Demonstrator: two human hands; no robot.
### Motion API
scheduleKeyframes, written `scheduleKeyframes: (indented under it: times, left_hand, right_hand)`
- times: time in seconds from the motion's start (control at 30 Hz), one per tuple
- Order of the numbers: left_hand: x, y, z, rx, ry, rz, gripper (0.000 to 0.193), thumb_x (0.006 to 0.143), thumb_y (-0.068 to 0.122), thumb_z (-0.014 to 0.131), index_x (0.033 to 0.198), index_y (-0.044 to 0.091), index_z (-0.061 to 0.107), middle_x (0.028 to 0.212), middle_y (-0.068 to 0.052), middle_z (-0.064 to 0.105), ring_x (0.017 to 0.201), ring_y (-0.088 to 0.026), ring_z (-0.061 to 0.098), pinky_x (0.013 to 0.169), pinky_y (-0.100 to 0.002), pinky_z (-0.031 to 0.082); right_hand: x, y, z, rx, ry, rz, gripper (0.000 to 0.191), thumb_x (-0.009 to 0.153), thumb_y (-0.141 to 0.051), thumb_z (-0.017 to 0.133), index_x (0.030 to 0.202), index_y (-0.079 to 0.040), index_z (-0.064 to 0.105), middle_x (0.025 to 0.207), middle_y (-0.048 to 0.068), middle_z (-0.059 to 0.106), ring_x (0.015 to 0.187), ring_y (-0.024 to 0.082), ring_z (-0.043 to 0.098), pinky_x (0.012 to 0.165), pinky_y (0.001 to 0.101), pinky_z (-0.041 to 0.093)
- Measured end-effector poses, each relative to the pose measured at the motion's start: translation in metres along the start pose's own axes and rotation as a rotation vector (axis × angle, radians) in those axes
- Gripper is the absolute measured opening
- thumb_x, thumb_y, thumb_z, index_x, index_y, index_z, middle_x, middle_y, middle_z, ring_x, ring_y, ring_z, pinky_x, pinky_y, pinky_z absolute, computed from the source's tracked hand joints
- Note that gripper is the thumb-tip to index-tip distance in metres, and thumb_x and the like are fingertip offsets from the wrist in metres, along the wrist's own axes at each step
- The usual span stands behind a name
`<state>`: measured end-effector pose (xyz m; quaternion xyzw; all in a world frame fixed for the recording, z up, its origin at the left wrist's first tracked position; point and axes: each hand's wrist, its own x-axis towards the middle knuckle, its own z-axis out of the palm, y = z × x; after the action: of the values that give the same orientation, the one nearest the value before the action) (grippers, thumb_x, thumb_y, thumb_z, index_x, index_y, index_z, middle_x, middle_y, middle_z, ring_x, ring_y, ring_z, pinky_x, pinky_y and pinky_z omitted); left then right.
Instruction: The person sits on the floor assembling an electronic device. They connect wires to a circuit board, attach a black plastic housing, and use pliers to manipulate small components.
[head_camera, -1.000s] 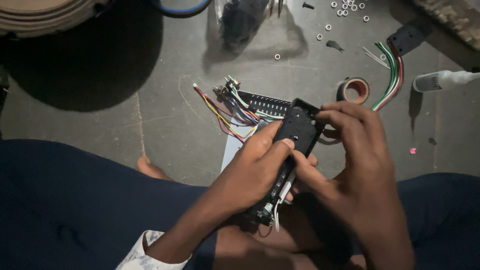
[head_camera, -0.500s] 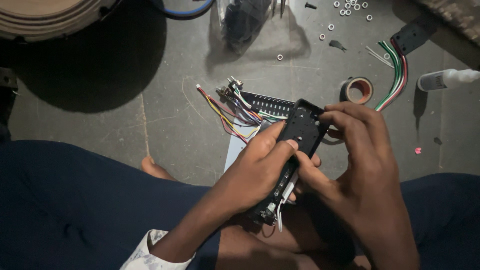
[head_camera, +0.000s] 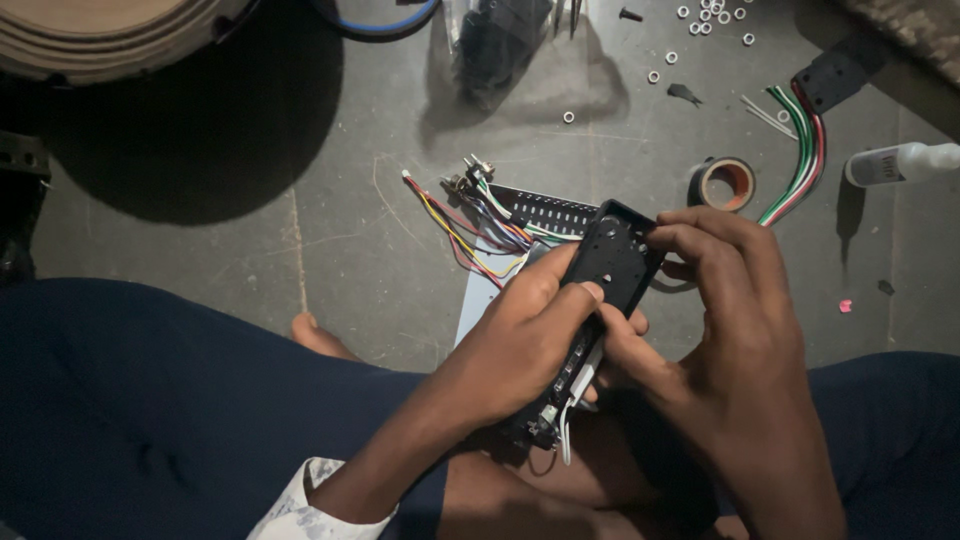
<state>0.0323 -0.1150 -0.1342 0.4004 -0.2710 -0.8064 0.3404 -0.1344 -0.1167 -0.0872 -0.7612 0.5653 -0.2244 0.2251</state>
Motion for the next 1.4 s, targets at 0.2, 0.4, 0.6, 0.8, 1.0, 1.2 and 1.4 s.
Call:
scheduleKeyframes:
  times: [0.2, 0.4, 0.6, 0.8, 1.0, 1.2, 1.4]
  left_hand:
    - [-0.003, 0.001, 0.0, 0.002, -0.009, 0.023, 0.035, 0.105, 0.014, 0.04, 0.132, -0.002, 0.054, 0.097, -0.01, 0.071, 0.072, -0.01, 0.067, 0.06, -0.025, 0.058]
    - [-0.002, -0.001, -0.002, 0.029, -0.018, 0.065, 0.031, 0.106, 0.013, 0.039, 0.128, -0.003, 0.054, 0.1, -0.011, 0.071, 0.077, -0.011, 0.067, 0.064, -0.026, 0.058]
    - [-0.003, 0.001, -0.003, 0.052, -0.011, 0.096, 0.028, 0.105, 0.012, 0.04, 0.124, -0.003, 0.055, 0.098, -0.011, 0.07, 0.075, -0.011, 0.066, 0.06, -0.026, 0.057]
    - [-0.009, 0.004, 0.002, 0.068, 0.014, 0.063, 0.027, 0.105, 0.013, 0.041, 0.122, -0.003, 0.055, 0.094, -0.01, 0.07, 0.066, -0.012, 0.063, 0.055, -0.027, 0.055]
    - [-0.016, 0.004, 0.006, 0.138, 0.038, 0.134, 0.027, 0.105, 0.013, 0.042, 0.122, -0.002, 0.056, 0.094, -0.008, 0.069, 0.072, -0.009, 0.064, 0.06, -0.026, 0.056]
    - [-0.03, -0.001, 0.014, 0.24, 0.073, 0.15, 0.026, 0.103, 0.013, 0.044, 0.119, -0.001, 0.059, 0.09, -0.006, 0.067, 0.069, -0.009, 0.062, 0.058, -0.026, 0.054]
    - [-0.062, 0.001, 0.032, 0.149, 0.066, 0.103, 0.037, 0.105, 0.032, 0.042, 0.118, 0.002, 0.059, 0.09, -0.007, 0.07, 0.071, -0.012, 0.064, 0.058, -0.029, 0.053]
  right_hand:
    - [0.0, 0.001, 0.001, -0.017, 0.001, -0.001, 0.06, 0.074, -0.01, 0.086, 0.125, 0.004, 0.058, 0.13, 0.018, 0.056, 0.11, 0.027, 0.064, 0.091, 0.0364, 0.055]
    - [-0.001, 0.0, 0.002, 0.0, 0.003, 0.013, 0.059, 0.075, -0.01, 0.085, 0.125, 0.005, 0.058, 0.13, 0.018, 0.055, 0.109, 0.027, 0.064, 0.091, 0.0359, 0.055]
    - [0.0, -0.005, 0.0, 0.02, -0.004, 0.023, 0.058, 0.075, -0.01, 0.084, 0.125, 0.004, 0.058, 0.131, 0.018, 0.055, 0.11, 0.027, 0.064, 0.091, 0.0357, 0.055]
    - [0.0, -0.01, -0.005, -0.038, 0.008, -0.019, 0.059, 0.074, -0.01, 0.086, 0.124, 0.004, 0.059, 0.131, 0.019, 0.056, 0.117, 0.031, 0.063, 0.095, 0.0387, 0.055]
    - [-0.005, -0.012, -0.008, 0.014, -0.019, 0.011, 0.062, 0.072, -0.01, 0.087, 0.125, 0.004, 0.058, 0.131, 0.019, 0.057, 0.111, 0.03, 0.065, 0.092, 0.037, 0.056]
    - [-0.02, -0.022, -0.016, -0.017, 0.004, -0.03, 0.062, 0.073, -0.008, 0.087, 0.125, 0.005, 0.057, 0.131, 0.018, 0.057, 0.116, 0.032, 0.064, 0.095, 0.0385, 0.053]
    - [-0.044, -0.038, -0.029, 0.071, 0.022, -0.041, 0.062, 0.073, -0.011, 0.088, 0.125, 0.003, 0.057, 0.131, 0.018, 0.056, 0.117, 0.031, 0.064, 0.092, 0.037, 0.057]
